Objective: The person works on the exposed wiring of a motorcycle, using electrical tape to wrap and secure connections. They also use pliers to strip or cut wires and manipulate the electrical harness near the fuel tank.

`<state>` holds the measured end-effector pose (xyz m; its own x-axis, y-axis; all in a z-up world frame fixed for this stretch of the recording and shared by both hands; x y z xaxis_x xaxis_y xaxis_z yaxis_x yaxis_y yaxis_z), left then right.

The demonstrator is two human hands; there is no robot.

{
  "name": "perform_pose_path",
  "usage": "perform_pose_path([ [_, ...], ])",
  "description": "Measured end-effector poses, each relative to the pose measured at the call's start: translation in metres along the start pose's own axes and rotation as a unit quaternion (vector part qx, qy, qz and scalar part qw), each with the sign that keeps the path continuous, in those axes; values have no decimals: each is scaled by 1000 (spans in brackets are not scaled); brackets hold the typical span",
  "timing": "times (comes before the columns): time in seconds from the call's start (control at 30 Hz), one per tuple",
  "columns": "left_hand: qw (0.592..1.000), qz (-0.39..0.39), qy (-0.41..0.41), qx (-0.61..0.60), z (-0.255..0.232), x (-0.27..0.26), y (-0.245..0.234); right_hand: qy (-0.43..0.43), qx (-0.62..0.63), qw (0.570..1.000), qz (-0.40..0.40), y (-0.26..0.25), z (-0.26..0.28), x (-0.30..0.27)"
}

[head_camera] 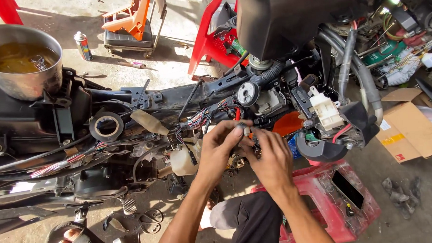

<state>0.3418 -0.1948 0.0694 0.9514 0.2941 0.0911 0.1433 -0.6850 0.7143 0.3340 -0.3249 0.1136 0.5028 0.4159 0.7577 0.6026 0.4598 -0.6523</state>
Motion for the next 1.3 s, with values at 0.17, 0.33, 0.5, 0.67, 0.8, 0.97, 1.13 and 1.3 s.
perform_pose_path([
  [0.17, 961, 79, 85, 249, -20, 10, 15, -71, -35, 997, -7, 15, 1, 5],
  [0.33, 880, 33, 127, 457, -19, 6, -11, -25, 9, 996, 88, 14, -4, 29],
  [0.5, 949, -27, 59, 310, -12, -6, -21, 121, 105, 982, 96, -2, -4, 59],
  [0.67, 992, -96, -79, -17, 26, 2, -32, 237, 246, 934, 101, 16, -18, 66],
  [0.8, 959, -96, -220, -148, 79, 9, -24, 284, 248, 920, 111, 21, -21, 76],
  [0.97, 943, -127, -237, -197, 71, 13, -6, 310, 242, 907, 152, 29, -23, 84],
  [1.13, 925, -194, -251, -211, 74, 24, -12, 342, 266, 886, 165, 42, -29, 79],
  [1.3, 930, -177, -255, -196, 83, 38, -19, 388, 293, 862, 145, 44, -30, 77],
])
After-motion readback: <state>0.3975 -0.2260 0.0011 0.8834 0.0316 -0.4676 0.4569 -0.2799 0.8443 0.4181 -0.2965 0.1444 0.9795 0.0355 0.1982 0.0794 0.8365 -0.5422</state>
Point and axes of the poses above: each hand's wrist, its own x-axis towards the middle knuckle, its own y-axis out of the palm, z = x × y, the point moved 9 cm from there along x, towards the middle knuckle, and after that the axes turned 11 degrees about -z, right-handed, at the moved point
